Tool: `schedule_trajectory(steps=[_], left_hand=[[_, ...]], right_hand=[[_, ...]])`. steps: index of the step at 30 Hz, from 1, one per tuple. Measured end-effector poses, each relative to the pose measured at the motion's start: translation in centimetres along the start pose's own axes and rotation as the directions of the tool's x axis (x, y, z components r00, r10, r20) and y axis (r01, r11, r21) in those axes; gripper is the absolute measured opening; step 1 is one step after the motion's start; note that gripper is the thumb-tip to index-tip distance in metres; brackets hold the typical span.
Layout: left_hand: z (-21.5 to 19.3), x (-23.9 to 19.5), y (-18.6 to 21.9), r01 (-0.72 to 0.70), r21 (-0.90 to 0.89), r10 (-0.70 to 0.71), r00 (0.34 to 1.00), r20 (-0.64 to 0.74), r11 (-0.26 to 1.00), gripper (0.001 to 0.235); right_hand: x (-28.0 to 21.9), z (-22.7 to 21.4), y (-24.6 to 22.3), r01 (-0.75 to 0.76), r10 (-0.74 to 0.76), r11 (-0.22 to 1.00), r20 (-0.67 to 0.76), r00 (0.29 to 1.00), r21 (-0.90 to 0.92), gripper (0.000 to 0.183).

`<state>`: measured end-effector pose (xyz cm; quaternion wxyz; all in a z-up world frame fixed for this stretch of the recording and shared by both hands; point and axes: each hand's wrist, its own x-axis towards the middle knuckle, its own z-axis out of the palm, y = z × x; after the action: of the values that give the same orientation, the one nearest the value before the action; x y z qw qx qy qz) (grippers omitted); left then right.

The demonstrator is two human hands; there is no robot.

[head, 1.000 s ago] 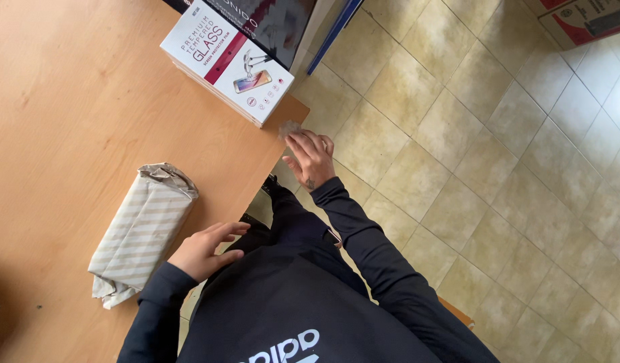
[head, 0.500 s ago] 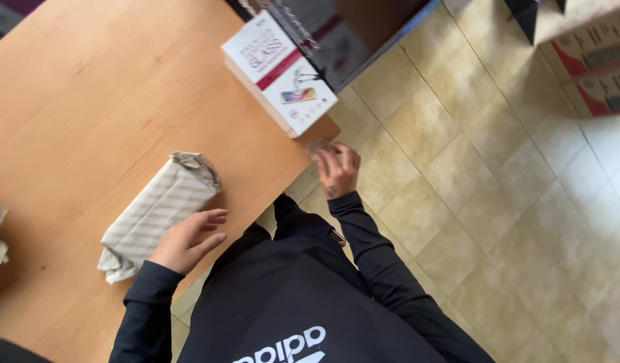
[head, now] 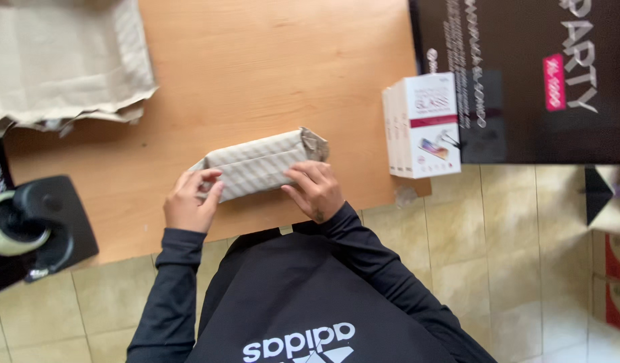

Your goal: The person unwraps several small rectangular packages by removing paper and tape, then places the revealed product boxes on a table.

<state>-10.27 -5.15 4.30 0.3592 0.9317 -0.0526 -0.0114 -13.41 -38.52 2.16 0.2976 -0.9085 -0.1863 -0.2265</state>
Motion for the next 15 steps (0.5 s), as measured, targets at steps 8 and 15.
schedule_trajectory(steps=[8,15], left_hand=[[3.2,-0.1,-0.1,-0.217,0.351,0.269,0.957,-0.106,0.911,0.048],[6.2,1.1,-0.2,-0.197,0.493,0.297,0.945,-0.133,0.847,0.043]], right_hand=[[3.6,5.2,-2.1,-0.002,0.039,0.975,0.166,0.985,-0.220,0.050],[3.0,7.6,-3.7,-0.144,0.218,0.951,0.265,0.939,-0.273,0.055]])
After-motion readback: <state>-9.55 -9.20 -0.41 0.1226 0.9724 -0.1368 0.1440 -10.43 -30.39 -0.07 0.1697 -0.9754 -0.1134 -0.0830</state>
